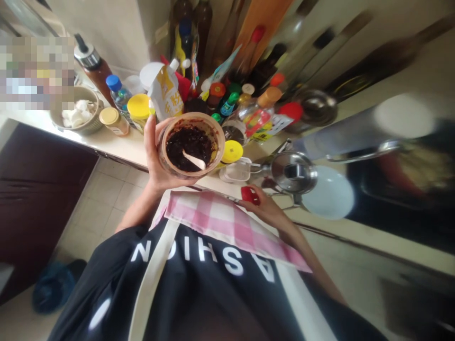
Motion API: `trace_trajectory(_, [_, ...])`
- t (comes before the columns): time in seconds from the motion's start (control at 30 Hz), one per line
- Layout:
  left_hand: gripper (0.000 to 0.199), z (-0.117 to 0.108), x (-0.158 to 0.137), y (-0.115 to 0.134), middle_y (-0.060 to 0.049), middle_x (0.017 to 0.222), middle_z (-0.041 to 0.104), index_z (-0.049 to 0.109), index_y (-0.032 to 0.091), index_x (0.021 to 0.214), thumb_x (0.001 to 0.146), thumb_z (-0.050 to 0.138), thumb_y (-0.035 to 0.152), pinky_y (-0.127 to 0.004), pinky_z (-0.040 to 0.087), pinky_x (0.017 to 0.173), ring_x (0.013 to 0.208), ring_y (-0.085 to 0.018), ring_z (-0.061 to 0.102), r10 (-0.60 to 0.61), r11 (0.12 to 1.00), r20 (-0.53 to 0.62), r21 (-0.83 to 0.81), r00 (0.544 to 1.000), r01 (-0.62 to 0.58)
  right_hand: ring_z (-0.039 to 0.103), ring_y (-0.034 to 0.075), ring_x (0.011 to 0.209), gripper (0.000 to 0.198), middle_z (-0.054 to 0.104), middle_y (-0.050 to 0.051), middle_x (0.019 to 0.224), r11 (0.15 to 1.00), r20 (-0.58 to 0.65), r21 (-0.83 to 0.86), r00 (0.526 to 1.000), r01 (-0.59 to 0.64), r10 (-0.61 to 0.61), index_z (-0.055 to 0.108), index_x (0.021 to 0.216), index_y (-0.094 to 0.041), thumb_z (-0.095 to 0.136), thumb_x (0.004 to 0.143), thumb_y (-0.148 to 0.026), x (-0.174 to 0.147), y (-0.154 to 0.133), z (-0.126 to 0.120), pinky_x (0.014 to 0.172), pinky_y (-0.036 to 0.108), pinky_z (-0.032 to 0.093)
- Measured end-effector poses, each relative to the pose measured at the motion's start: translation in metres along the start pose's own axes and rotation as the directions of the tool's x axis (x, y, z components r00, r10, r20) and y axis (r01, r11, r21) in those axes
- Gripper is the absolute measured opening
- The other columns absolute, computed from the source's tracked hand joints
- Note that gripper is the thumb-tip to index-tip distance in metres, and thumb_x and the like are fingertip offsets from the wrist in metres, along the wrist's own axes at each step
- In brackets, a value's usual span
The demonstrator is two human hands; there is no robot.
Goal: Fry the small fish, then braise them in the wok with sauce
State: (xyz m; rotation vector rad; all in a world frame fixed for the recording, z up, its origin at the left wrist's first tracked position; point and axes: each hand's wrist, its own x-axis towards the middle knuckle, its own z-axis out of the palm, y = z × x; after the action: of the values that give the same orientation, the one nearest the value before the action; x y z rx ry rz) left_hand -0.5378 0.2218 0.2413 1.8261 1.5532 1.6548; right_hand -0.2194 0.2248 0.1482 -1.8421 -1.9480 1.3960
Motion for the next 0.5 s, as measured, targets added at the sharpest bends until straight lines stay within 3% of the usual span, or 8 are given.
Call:
trace_trajectory(0.1, [0.132,0.004,-0.006,-0.013,-0.009,0.14,0.044,-0.001,0.036,0.149,0.049,0.071,0.085,-0.056,0.042,0.109,0.132,-0.036,0.049,0.162,0.986,-0.092,-0.022,0.982,-0.165,0.061,0.034,0.114,0.081,0.061,0.016,0.129,0.972,-0.061,-0.235,0.997,0.021,-0.037,0.047,0.14,-0.023,0.071,0.072,-0.058,0.014,0.006,0.018,0.097,0.05,0.049])
trace_trajectory(0.23, [0.146,0.003,-0.015,-0.029,-0.014,0.141,0.042,0.002,0.032,0.153,0.038,0.077,0.082,-0.061,0.038,0.108,0.132,-0.043,0.046,0.11,0.994,-0.047,-0.023,0.993,-0.111,0.056,0.037,0.12,0.084,0.053,0.021,0.136,0.918,-0.058,-0.395,0.996,0.036,-0.064,0.042,0.144,-0.017,0.071,0.074,-0.053,0.025,0.0,0.03,0.099,0.047,0.045])
trace_trajectory(0.5, [0.132,0.007,-0.031,-0.037,-0.01,0.133,0.048,0.011,0.036,0.153,0.049,0.088,0.062,-0.052,0.042,0.107,0.122,-0.033,0.056,0.234,0.967,-0.015,-0.103,0.972,-0.234,0.057,0.037,0.115,0.085,0.05,0.022,0.136,0.911,-0.138,-0.411,0.986,0.025,-0.09,0.036,0.147,-0.017,0.068,0.077,-0.053,0.036,-0.004,0.038,0.094,0.045,0.045])
